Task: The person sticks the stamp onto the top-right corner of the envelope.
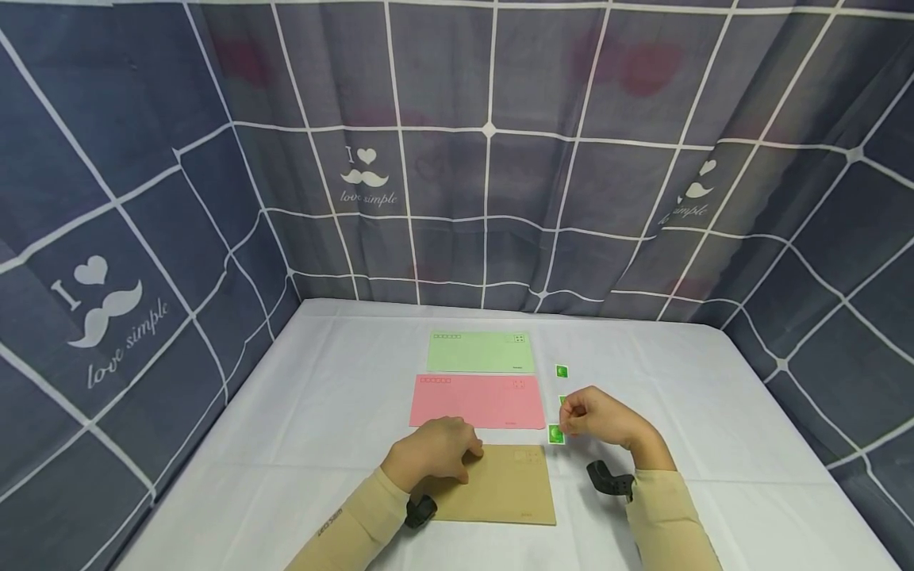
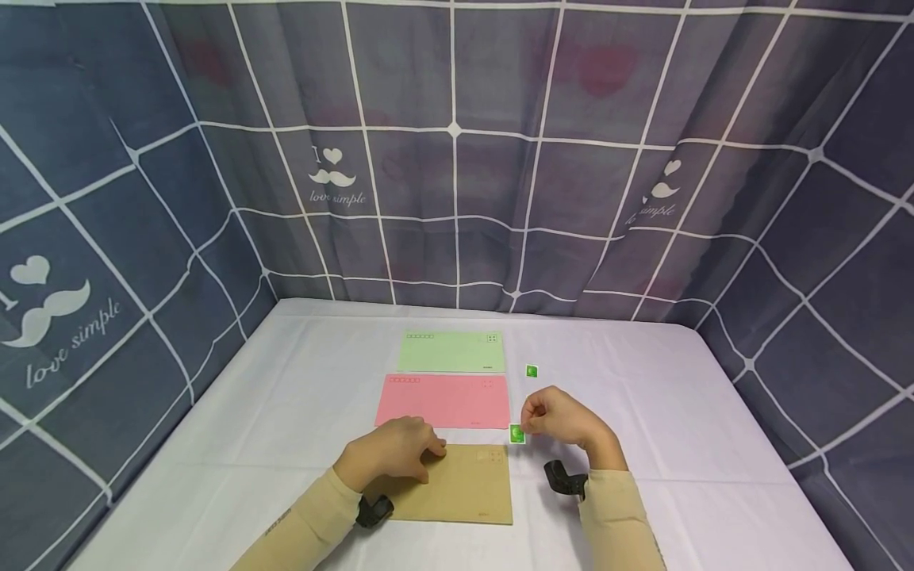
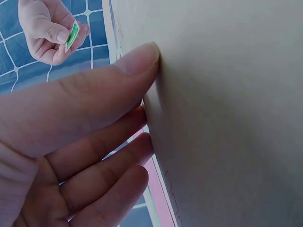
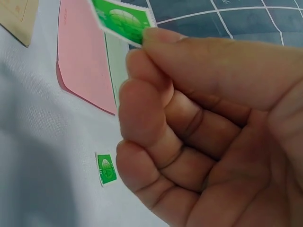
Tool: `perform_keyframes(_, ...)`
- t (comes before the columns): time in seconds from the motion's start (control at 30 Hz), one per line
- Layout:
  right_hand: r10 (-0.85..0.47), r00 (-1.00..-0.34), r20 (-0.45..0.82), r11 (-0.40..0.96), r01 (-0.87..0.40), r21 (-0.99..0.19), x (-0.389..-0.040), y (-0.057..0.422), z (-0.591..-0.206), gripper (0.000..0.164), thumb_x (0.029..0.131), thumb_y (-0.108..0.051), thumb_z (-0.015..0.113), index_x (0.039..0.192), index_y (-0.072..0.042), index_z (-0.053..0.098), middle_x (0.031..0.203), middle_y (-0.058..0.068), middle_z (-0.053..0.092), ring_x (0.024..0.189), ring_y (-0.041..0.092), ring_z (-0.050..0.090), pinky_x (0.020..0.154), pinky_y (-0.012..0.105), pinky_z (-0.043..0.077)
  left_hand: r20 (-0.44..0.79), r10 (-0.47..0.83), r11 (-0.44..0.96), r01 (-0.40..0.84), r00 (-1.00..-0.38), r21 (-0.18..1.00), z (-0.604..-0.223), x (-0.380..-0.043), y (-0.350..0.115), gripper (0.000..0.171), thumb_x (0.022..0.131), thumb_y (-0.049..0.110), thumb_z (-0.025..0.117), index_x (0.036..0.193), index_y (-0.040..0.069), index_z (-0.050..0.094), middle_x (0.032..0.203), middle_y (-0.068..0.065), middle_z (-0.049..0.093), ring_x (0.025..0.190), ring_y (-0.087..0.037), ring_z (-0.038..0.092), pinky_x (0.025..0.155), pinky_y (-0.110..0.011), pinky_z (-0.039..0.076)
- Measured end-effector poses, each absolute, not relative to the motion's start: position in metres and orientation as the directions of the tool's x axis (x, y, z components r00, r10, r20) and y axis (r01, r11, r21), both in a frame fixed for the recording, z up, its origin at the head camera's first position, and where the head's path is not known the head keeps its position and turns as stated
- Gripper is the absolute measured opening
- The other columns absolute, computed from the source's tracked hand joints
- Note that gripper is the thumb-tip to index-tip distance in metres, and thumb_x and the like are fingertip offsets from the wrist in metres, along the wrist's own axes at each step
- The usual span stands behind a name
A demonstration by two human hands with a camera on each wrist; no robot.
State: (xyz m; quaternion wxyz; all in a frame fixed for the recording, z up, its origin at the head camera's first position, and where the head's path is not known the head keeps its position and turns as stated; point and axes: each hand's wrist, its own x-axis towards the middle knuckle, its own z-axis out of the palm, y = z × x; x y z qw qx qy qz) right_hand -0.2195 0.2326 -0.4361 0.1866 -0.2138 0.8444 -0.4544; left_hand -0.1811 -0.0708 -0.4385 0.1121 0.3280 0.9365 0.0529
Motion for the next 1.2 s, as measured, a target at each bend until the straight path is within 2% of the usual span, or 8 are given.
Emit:
perform_keyframes(0.3,-0.549,-0.829,-0.111,0.471,-0.197,-0.860,-0.221,0.230,-0.438,0.006,0.086,0.000,0.068,0.082,0.005,0.066,0.071,0.006,0.062,0.066,0.015,0.054,0.058,0.028,0.046,-0.167,0.621,0.783,0.595,-0.766,0.180,-0.440,-0.180,-0.071,0.042,0.071,0.025,0.091,0.111,0.022,0.079,0.112,0.011,0.074,0.094,-0.001,0.060,0.086,-0.020,0.053)
perform_keyframes(0.5,-0.560,-0.822,-0.107,0.466,-0.205,-0.861,-0.221,0.226,-0.438,0.005,0.085,0.001,0.068,0.082,0.005,0.066,0.072,0.010,0.063,0.066,0.016,0.055,0.059,0.029,0.048,-0.165,0.621,0.783,0.596,-0.766,0.179,-0.441,-0.181,-0.072,0.042,0.071,0.025,0.091,0.111,0.023,0.079,0.113,0.012,0.074,0.097,-0.002,0.061,0.087,-0.020,0.052)
perform_keyframes(1.0,-0.576,-0.813,-0.083,0.430,-0.215,-0.877,-0.221,0.220,-0.442,0.004,0.086,0.004,0.064,0.084,0.007,0.066,0.077,0.017,0.065,0.068,0.015,0.059,0.062,0.029,0.052,-0.155,0.633,0.774,0.612,-0.759,0.164,-0.440,-0.181,-0.072,0.041,0.070,0.025,0.091,0.109,0.024,0.080,0.107,0.013,0.074,0.085,0.000,0.056,0.080,-0.018,0.051)
perform_keyframes(1.2,-0.581,-0.809,-0.087,0.427,-0.213,-0.879,-0.221,0.218,-0.443,0.005,0.086,0.004,0.065,0.084,0.008,0.066,0.078,0.018,0.066,0.069,0.016,0.060,0.063,0.031,0.053,-0.152,0.632,0.774,0.613,-0.760,0.157,-0.440,-0.180,-0.072,0.041,0.071,0.025,0.091,0.110,0.024,0.080,0.109,0.012,0.073,0.088,-0.001,0.057,0.081,-0.018,0.051)
